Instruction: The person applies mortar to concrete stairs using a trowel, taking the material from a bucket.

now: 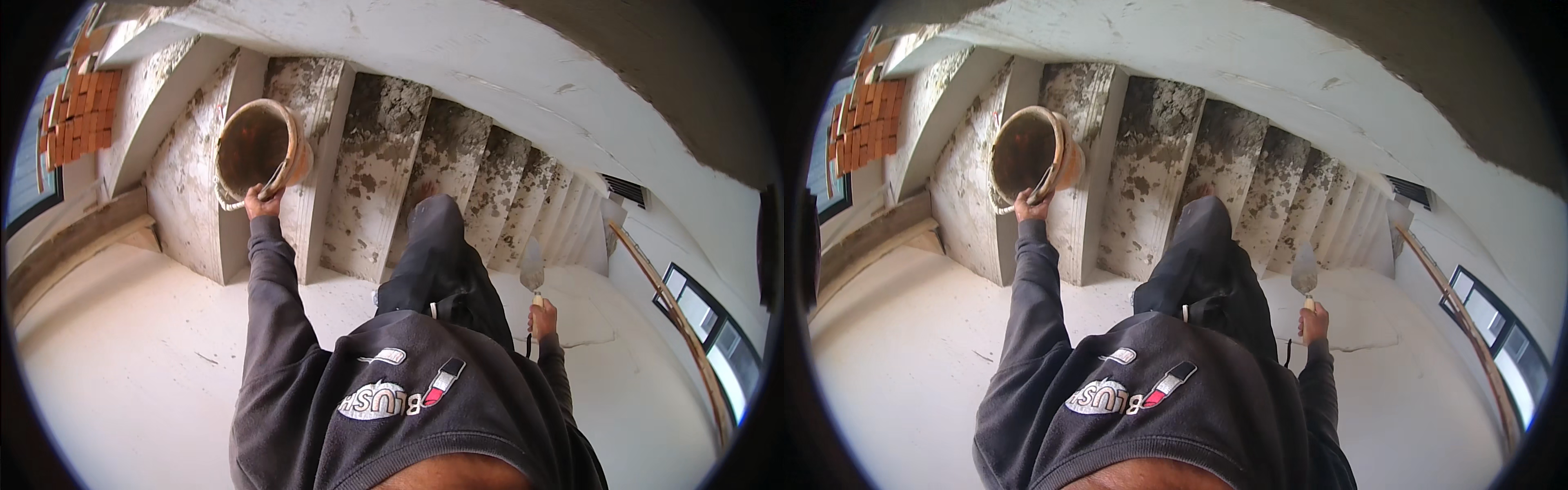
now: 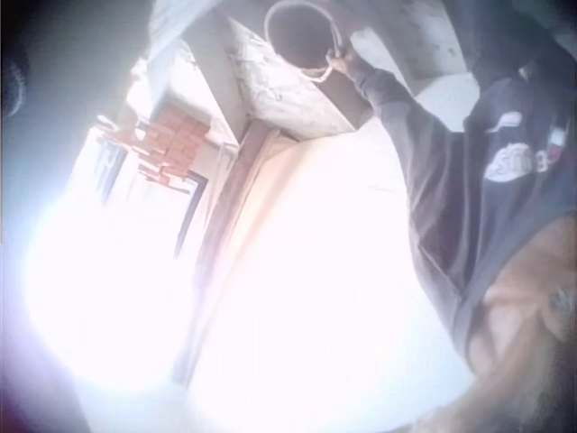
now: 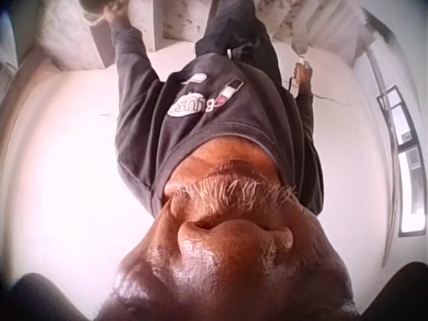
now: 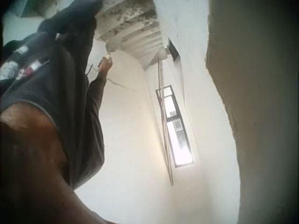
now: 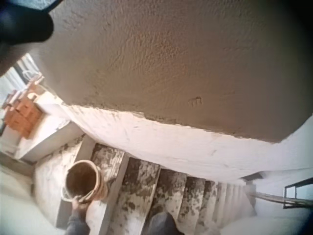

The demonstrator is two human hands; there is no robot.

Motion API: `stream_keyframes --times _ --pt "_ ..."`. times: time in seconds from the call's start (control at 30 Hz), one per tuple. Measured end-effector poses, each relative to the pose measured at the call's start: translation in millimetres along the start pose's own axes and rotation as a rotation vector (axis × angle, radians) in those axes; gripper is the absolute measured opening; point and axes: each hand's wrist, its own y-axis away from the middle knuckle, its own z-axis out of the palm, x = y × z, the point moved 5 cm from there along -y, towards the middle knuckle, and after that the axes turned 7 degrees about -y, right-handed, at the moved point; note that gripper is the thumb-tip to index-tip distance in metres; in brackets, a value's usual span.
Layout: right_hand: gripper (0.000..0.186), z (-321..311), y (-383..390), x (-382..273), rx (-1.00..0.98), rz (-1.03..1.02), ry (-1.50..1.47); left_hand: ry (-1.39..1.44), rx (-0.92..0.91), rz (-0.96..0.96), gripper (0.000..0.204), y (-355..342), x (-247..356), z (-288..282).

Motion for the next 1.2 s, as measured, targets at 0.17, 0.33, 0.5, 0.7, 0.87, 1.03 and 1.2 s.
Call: stream_keyframes --times 0.17,0.33,0.5,0.7,0.87,1.03,1.2 --pt "0.003 0.9 -19.7 -55.9 -0.061 -0.099 0.206 0.242 0.089 -0.027 0.055 12.4 -40.9 -14.8" --pt "0.018 33.7 -44.6 -127.7 -0.028 -0.464 0.601 0.254 0.131 -0.068 0.073 15.8 -64.4 -36.6" --pt "0.029 107.5 -24.8 -194.1 -0.158 -0.623 0.606 0.157 0.146 -0.017 0.083 36.6 -78.8 -45.3" --pt "0.043 187.0 -3.7 -235.4 -0.547 -0.272 0.411 -0.041 0.336 0.022 0.08 108.9 -114.9 -23.8" --pt "0.051 236.9 -63.9 -253.3 -0.466 -1.131 0.954 -0.774 -0.028 -0.005 0.039 193.8 -220.4 32.7" --pt "0.054 298.8 -75.8 -272.1 -0.504 -1.259 1.116 -1.376 -0.466 0.166 0.078 248.8 -317.2 62.7" --pt "0.056 357.0 -95.4 -283.2 -0.431 -1.211 1.462 -1.65 -0.303 -0.21 0.106 255.8 -329.8 74.3"
